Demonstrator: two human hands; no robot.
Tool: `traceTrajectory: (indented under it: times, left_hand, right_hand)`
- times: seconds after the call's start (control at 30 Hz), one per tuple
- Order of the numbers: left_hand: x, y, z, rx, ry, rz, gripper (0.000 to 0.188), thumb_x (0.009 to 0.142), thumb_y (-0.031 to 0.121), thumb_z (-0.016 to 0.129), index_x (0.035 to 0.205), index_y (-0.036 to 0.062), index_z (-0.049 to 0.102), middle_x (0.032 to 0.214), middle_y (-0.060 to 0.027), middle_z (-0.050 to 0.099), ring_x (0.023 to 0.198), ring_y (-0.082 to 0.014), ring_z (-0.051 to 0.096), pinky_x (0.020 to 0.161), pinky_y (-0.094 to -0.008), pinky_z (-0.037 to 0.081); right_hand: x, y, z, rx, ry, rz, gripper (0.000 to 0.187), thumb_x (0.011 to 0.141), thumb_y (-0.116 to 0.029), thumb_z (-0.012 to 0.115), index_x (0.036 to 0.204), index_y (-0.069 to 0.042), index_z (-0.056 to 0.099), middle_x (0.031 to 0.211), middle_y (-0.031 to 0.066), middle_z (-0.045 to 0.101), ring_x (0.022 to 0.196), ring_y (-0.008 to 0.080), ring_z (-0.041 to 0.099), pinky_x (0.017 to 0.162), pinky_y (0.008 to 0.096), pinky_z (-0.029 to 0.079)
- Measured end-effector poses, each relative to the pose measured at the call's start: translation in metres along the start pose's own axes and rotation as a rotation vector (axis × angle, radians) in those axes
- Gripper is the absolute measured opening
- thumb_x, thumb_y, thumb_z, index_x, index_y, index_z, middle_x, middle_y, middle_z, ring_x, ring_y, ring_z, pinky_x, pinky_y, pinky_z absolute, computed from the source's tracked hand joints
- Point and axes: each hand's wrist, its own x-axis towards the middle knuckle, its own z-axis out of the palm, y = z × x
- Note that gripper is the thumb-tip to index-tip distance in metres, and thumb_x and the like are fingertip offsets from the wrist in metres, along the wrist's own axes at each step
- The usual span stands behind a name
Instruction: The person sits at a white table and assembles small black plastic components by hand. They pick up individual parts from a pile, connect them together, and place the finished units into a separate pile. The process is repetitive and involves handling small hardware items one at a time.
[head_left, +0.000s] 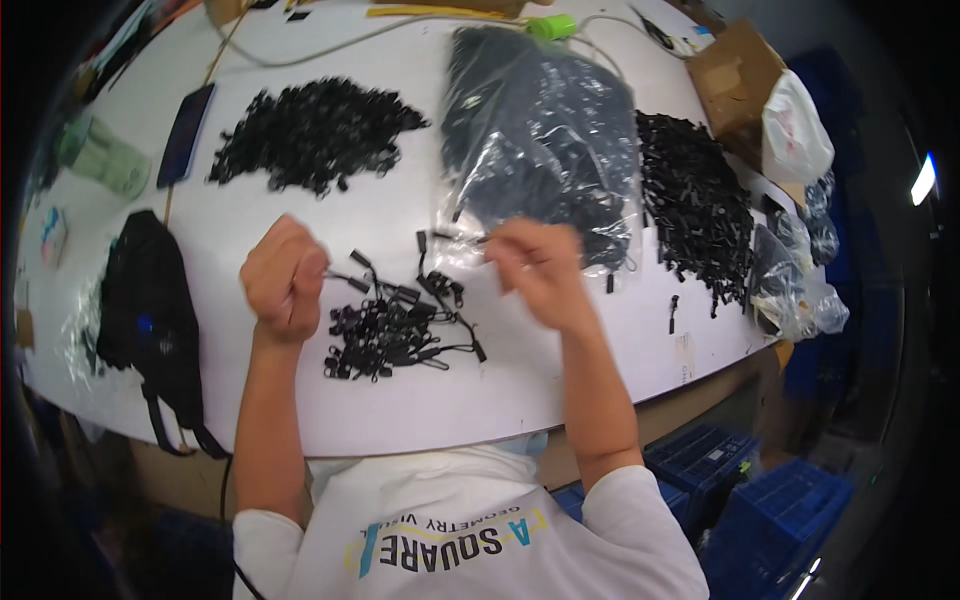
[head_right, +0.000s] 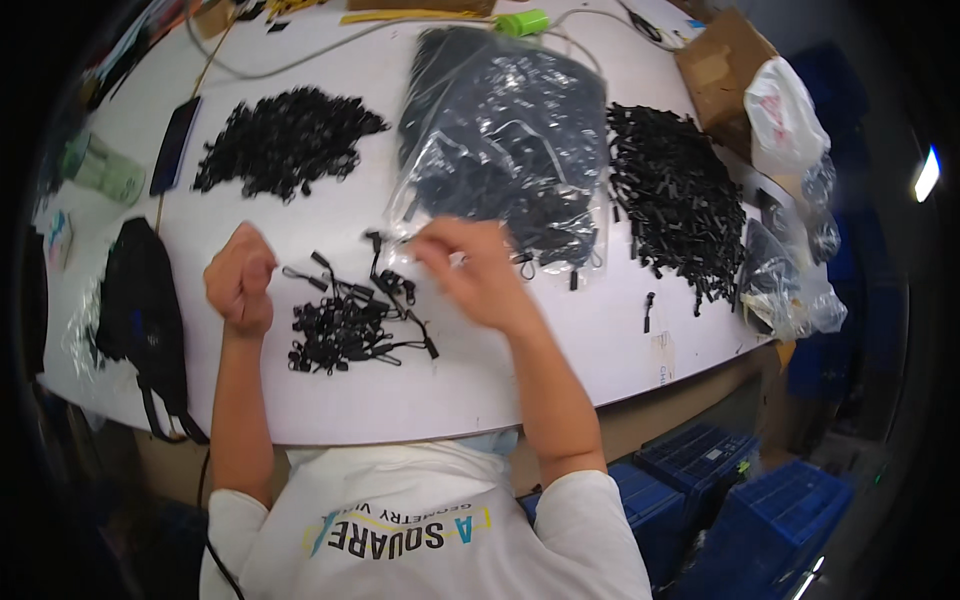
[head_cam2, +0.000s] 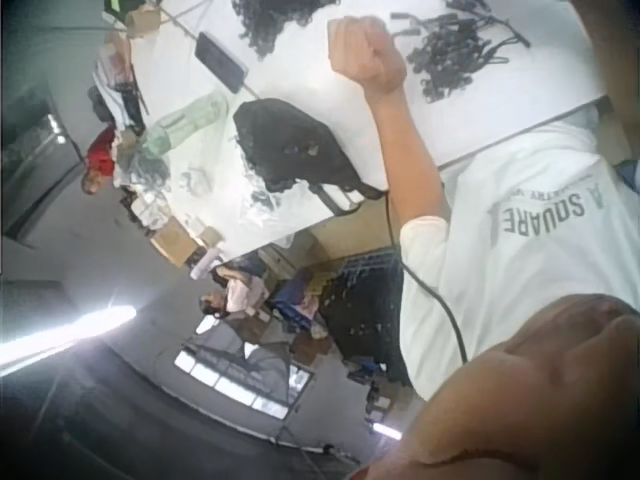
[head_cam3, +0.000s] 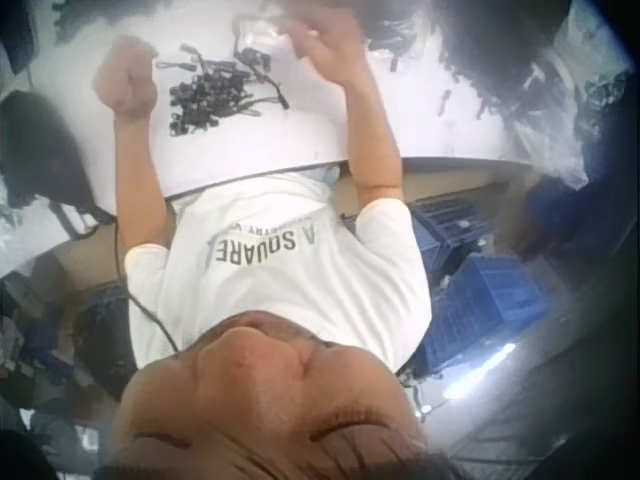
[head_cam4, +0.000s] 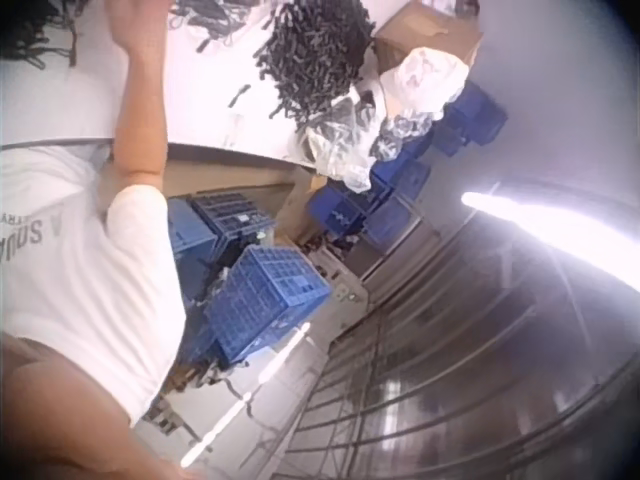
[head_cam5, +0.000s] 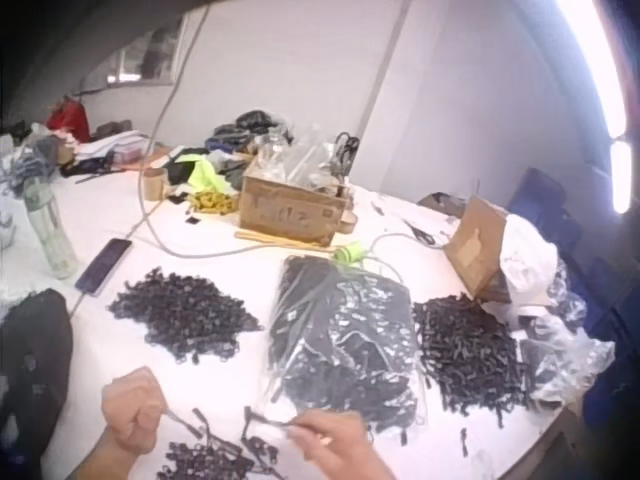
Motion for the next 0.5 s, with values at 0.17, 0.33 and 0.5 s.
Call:
traceTrajectory:
  times: [0.17, 0.33, 0.5]
  left_hand:
    - [-0.009, -0.009, -0.011, 0.104, -0.066, -0.213, 0.027, 0.091, 0.014, 0.053, 0.068, -0.0008, 0.054, 0.057, -0.0078, 0.050, 0.046, -0.0174, 0.044, 0.046, -0.0289, 0.034]
    - [-0.008, -0.013, -0.025, 0.167, 0.058, -0.318, 0.030, 0.094, 0.015, 0.051, 0.070, -0.0023, 0.054, 0.057, -0.0066, 0.050, 0.048, -0.0127, 0.043, 0.047, -0.0258, 0.034]
    - [-0.013, -0.019, -0.022, 0.154, 0.146, -0.287, 0.038, 0.097, 0.020, 0.044, 0.068, -0.0018, 0.054, 0.051, 0.0005, 0.038, 0.046, -0.0054, 0.030, 0.045, -0.0245, 0.023]
  right_hand:
    - [0.000, 0.036, -0.079, 0.695, 0.998, 0.073, 0.046, 0.096, -0.033, 0.033, 0.113, 0.006, 0.050, 0.053, 0.0075, 0.049, 0.050, 0.0214, 0.049, 0.062, 0.0329, 0.046]
    - [-0.008, 0.005, -0.022, -0.195, 0.479, 0.112, 0.030, 0.089, -0.026, 0.053, 0.074, -0.001, 0.062, 0.055, 0.0068, 0.053, 0.044, 0.0132, 0.046, 0.042, 0.0263, 0.038]
    - [-0.012, -0.013, 0.062, -0.967, -0.344, -0.017, 0.043, 0.079, -0.044, 0.068, 0.075, -0.003, 0.053, 0.060, 0.0086, 0.057, 0.048, 0.0244, 0.056, 0.048, 0.0347, 0.043]
